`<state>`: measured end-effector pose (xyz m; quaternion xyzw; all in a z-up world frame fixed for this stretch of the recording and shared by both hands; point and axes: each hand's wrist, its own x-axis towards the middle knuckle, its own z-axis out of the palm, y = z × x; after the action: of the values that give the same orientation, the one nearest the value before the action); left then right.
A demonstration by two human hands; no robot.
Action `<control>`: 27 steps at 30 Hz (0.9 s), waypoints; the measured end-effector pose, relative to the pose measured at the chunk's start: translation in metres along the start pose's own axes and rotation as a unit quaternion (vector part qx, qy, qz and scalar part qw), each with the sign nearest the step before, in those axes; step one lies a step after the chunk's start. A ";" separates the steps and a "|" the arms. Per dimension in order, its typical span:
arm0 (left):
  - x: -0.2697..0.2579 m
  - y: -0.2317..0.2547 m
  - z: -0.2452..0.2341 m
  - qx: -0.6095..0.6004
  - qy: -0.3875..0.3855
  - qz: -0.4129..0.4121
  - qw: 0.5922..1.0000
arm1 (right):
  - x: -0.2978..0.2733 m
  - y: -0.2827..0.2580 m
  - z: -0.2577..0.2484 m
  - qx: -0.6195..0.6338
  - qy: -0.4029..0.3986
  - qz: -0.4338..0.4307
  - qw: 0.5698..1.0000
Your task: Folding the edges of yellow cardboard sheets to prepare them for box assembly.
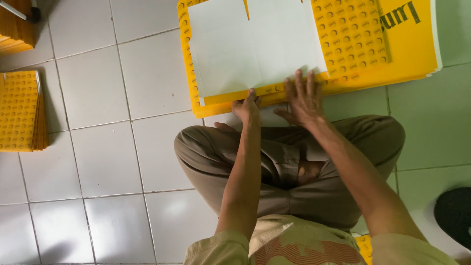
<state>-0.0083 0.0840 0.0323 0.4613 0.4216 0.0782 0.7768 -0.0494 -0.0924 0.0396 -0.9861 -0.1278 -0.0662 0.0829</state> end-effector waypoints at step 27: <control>-0.012 0.009 -0.012 0.097 -0.012 0.177 0.979 | 0.024 -0.079 0.000 -0.024 -0.144 0.040 0.989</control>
<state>-0.0223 0.0904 0.0436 0.6027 0.3298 0.1672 0.7072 -0.0468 -0.0111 0.0545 -0.9914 -0.0971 0.0766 0.0429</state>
